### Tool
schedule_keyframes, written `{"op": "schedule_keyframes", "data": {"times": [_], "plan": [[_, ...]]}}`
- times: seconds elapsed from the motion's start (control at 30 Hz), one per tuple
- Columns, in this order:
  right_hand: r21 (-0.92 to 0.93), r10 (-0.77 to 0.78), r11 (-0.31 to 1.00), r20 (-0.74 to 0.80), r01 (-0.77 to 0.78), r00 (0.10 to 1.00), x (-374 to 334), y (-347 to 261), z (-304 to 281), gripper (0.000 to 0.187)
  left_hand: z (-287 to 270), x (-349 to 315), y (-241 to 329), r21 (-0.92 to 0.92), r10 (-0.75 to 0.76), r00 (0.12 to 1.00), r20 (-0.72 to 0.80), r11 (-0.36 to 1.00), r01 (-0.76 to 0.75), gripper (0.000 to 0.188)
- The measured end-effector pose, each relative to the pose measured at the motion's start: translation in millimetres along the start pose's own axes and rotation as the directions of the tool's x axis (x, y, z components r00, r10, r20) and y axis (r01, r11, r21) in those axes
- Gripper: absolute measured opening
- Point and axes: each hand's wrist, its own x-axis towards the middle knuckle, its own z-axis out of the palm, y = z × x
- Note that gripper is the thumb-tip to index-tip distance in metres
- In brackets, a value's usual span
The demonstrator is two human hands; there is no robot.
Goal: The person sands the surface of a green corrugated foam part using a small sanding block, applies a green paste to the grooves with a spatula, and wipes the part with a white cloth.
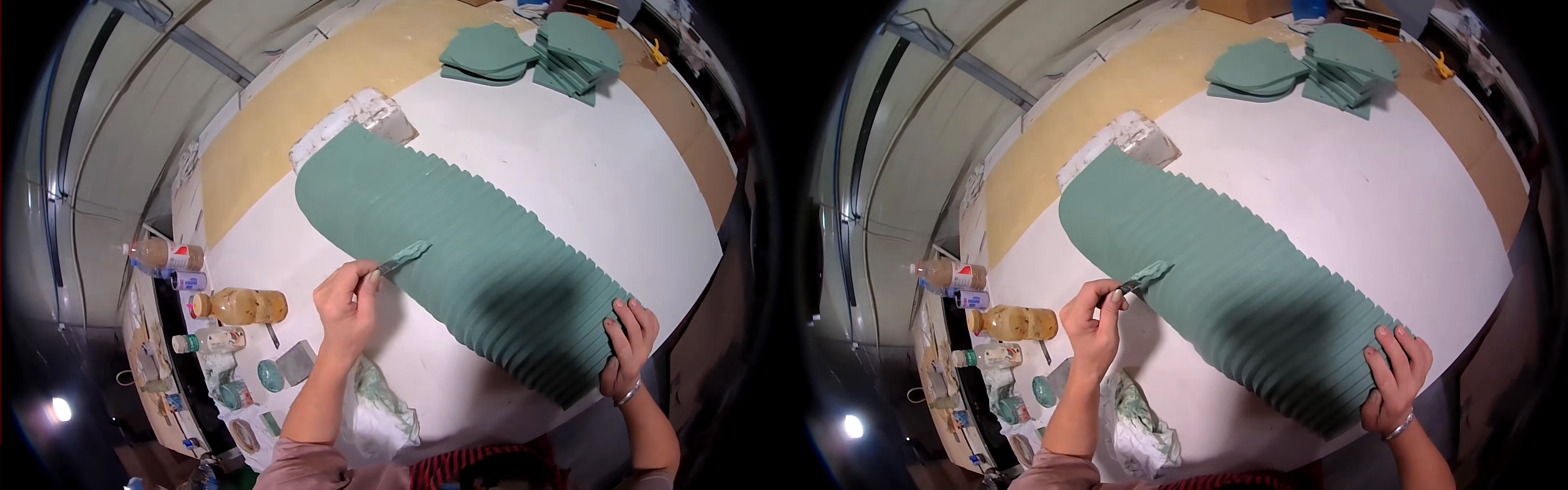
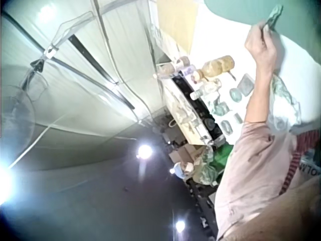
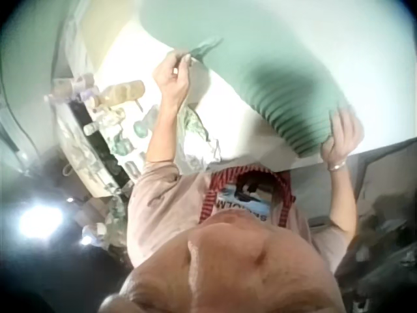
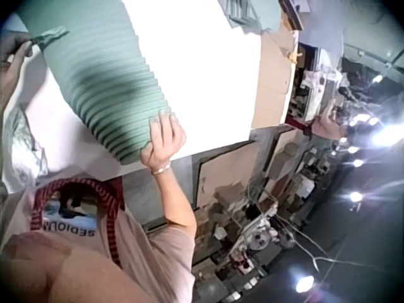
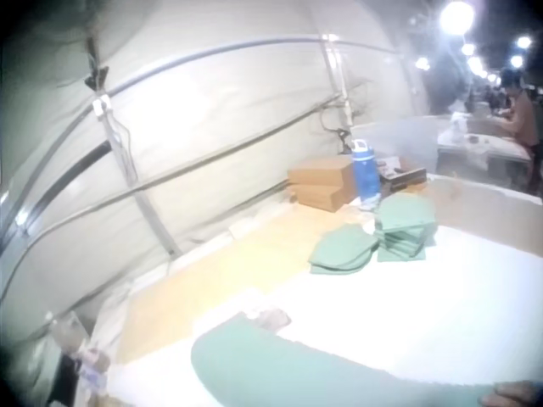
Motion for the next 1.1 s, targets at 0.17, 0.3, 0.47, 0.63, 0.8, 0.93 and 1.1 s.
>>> {"op": "schedule_keyframes", "data": {"times": [0.17,0.3,0.47,0.63,0.8,0.93,1.1], "plan": [[0.007,0.004,1.000,0.028,-0.005,1.000,-1,1,0,0.043,-4,2,-8,-0.062,-0.078,0.996,-0.032,0.995,0.076,0.006],[0.001,-0.002,1.000,0.020,0.001,1.000,-5,4,3,0.045,-12,4,-20,-0.056,-0.097,0.992,-0.079,0.994,0.093,0.006],[0.011,-0.005,1.000,0.048,0.004,0.999,-9,7,1,0.049,-33,11,-50,-0.095,-0.295,0.927,-0.231,0.955,0.281,0.007],[-0.009,-0.001,1.000,0.078,0.002,0.997,-12,8,0,0.051,-53,13,-84,-0.104,-0.339,0.894,-0.294,0.941,0.323,0.008],[-0.016,0.000,1.000,0.100,0.001,0.995,-14,10,-3,0.053,-58,11,-101,-0.152,-0.406,0.859,-0.314,0.914,0.376,0.008],[-0.003,-0.012,1.000,0.144,0.013,0.990,-13,10,-6,0.052,-59,17,-107,-0.218,-0.464,0.826,-0.319,0.884,0.413,0.008],[-0.032,0.018,0.999,0.166,-0.013,0.986,-14,10,-7,0.052,-56,31,-114,-0.240,-0.473,0.828,-0.301,0.878,0.414,0.009]]}}
